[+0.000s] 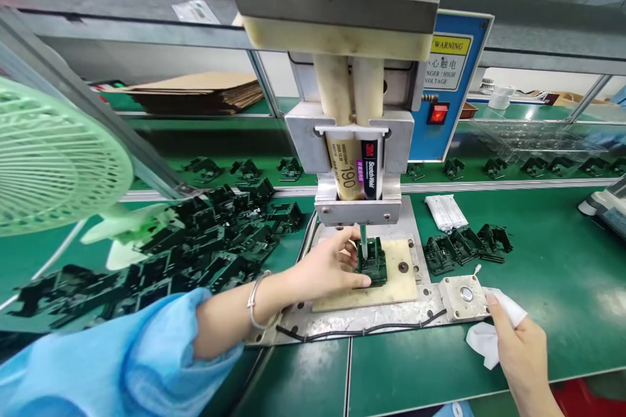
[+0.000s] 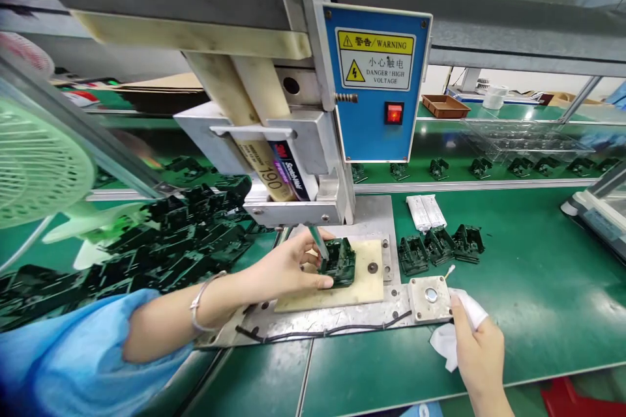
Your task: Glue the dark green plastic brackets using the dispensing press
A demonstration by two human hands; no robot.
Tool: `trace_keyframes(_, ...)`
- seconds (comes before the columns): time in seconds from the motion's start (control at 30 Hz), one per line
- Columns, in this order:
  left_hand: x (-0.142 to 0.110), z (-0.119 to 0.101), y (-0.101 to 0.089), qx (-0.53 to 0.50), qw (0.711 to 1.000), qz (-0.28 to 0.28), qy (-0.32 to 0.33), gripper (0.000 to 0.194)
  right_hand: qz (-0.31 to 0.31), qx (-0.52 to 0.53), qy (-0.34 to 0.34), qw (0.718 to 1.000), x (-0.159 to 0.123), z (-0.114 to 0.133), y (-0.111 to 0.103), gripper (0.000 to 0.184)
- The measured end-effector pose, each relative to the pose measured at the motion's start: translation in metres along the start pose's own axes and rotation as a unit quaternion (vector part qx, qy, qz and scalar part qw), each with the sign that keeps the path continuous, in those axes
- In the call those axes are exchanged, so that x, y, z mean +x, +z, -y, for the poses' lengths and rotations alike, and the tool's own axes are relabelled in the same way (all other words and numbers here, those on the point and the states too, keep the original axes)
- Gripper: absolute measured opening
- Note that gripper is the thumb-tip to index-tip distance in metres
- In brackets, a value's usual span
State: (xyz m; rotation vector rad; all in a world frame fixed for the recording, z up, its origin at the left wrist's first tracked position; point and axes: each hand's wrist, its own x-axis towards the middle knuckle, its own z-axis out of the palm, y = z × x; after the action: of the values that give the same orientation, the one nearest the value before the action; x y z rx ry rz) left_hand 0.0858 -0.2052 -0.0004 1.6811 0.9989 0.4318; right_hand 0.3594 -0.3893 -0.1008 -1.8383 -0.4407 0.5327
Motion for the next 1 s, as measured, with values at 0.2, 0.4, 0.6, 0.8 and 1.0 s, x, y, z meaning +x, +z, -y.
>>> trace_keyframes(0.2,-0.015,0.000,0.004,0.086,0.996,-0.024,0.014,0.050,0.019,-0.021,0.028,0.999,0.018,-0.013,-0.007,0.067)
trace_keyframes(0.4,-0.005,-0.003,0.006,0.137,0.988,-0.015,0.063,0.055,-0.005,-0.053,0.023,0.998,0.025,-0.016,-0.009,0.059)
trace_keyframes(0.6,-0.042,0.010,-0.025,0.236,0.963,-0.107,0.080,0.114,-0.007,-0.043,0.028,0.999,0.016,0.001,-0.006,0.059)
trace_keyframes(0.8,-0.112,0.064,-0.056,0.054,0.961,-0.243,-0.120,0.071,0.040,-0.090,0.059,0.993,0.030,0.013,0.003,0.058)
trace_keyframes(1.0,-0.117,0.088,-0.029,-0.108,0.936,-0.306,-0.133,0.083,0.004,-0.130,0.069,0.989,0.035,0.007,0.006,0.062)
